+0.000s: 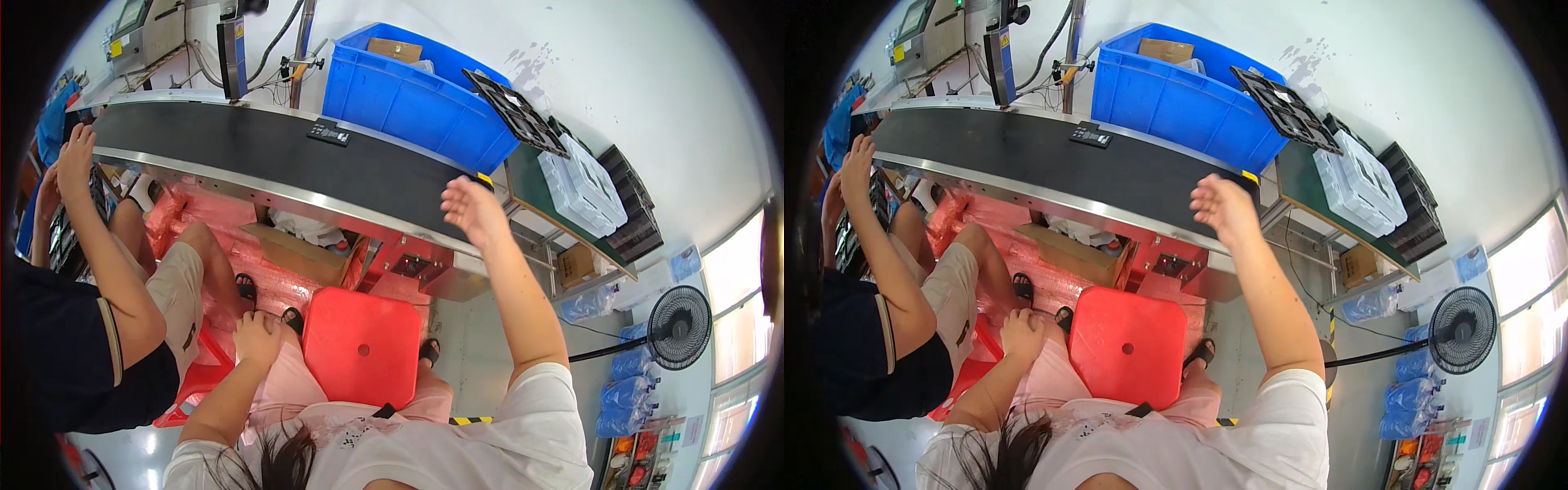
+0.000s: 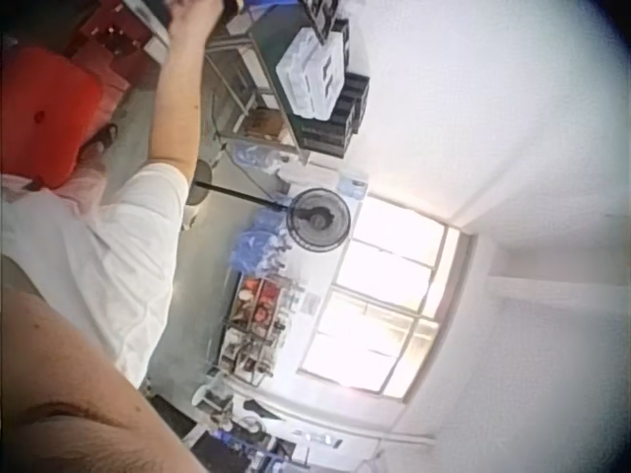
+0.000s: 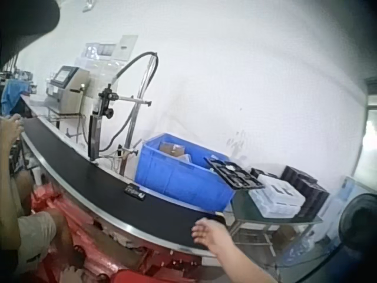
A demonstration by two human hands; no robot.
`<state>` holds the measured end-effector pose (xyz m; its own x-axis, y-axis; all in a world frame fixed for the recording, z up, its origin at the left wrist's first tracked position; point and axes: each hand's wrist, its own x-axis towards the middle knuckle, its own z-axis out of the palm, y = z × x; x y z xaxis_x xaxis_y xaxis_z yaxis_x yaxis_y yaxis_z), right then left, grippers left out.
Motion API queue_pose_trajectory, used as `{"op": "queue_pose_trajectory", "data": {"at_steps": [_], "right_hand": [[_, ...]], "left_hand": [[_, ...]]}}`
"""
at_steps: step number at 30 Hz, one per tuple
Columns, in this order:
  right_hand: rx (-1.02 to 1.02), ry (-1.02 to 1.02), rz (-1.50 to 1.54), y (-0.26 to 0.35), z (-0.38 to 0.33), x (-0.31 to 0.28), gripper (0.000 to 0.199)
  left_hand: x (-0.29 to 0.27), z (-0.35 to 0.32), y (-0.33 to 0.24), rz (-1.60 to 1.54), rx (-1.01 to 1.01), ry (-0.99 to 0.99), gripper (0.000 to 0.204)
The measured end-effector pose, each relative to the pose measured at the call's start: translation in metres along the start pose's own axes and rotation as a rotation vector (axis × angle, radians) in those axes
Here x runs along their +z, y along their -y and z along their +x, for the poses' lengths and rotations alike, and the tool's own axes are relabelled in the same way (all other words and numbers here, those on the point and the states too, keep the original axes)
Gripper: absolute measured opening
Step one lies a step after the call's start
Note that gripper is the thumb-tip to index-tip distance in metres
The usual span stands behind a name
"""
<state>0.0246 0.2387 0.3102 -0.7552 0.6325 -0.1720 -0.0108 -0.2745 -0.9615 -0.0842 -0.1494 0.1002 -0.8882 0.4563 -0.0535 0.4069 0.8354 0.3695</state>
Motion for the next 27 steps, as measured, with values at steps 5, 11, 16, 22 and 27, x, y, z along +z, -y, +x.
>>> {"op": "queue_pose_trajectory", "data": {"at_steps": [5,11,16,22,27], "right_hand": [[0.026,0.187,-0.343,-0.022,-0.043,0.048,0.017],[-0.509,0.124,-0.942,-0.034,0.017,0.069,0.028],[-0.658,0.061,-1.349,-0.018,0.083,0.092,0.051],[-0.485,-0.064,-1.695,-0.013,0.133,0.108,0.083],[0.051,0.092,-1.983,-0.002,0.156,0.113,0.033]], "left_hand": [[0.001,-0.009,0.001,0.04,0.007,-0.009,0.041],[-0.003,-0.007,0.006,0.054,0.001,0.013,0.041],[-0.005,-0.003,0.009,0.029,-0.009,0.024,0.04],[0.0,0.002,0.014,0.004,-0.008,0.035,0.04],[0.004,-0.002,0.031,-0.046,-0.075,0.019,0.04]]}}
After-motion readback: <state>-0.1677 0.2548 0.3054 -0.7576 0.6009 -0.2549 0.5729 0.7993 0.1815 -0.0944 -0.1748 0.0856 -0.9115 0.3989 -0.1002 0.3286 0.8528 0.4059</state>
